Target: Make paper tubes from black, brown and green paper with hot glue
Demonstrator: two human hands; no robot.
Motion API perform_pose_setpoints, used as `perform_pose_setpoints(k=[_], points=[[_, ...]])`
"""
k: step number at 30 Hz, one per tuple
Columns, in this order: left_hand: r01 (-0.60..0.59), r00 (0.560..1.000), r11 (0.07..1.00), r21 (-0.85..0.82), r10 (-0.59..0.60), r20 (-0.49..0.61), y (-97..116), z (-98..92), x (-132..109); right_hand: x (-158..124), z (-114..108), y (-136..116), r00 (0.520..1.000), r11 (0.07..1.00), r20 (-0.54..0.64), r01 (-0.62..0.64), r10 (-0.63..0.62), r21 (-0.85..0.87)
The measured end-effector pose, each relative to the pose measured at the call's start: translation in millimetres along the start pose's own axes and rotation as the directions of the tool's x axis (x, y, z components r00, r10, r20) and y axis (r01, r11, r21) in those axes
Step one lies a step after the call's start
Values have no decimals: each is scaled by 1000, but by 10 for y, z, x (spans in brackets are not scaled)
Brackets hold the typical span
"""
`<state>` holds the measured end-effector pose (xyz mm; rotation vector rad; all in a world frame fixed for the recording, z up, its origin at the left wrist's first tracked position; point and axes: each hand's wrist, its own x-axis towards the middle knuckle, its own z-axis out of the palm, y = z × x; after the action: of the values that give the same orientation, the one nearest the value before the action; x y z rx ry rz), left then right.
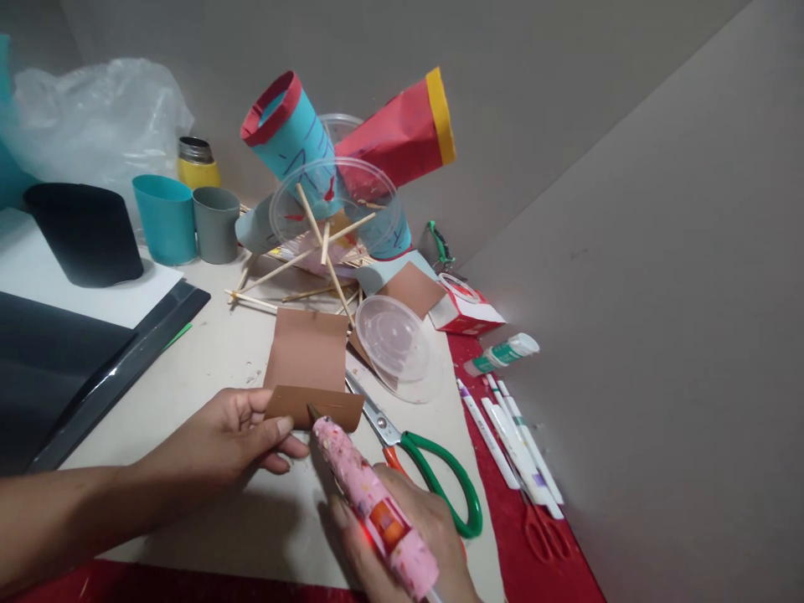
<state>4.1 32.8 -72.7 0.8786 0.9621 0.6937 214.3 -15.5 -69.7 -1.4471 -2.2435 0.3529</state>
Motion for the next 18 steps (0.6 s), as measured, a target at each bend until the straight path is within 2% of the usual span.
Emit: perform_pose_setpoints(k=[8,15,18], points=[[13,1000,1000,17,-14,2,37,12,-11,0,35,87,996,998,63,65,-63,-20],[13,1000,1000,20,-13,4,22,7,8,9,-1,-3,996,998,92,23,-17,-64],[15,1000,1000,17,-15,9,10,3,6,24,-23,-59,997,999,81,10,-7,-32]])
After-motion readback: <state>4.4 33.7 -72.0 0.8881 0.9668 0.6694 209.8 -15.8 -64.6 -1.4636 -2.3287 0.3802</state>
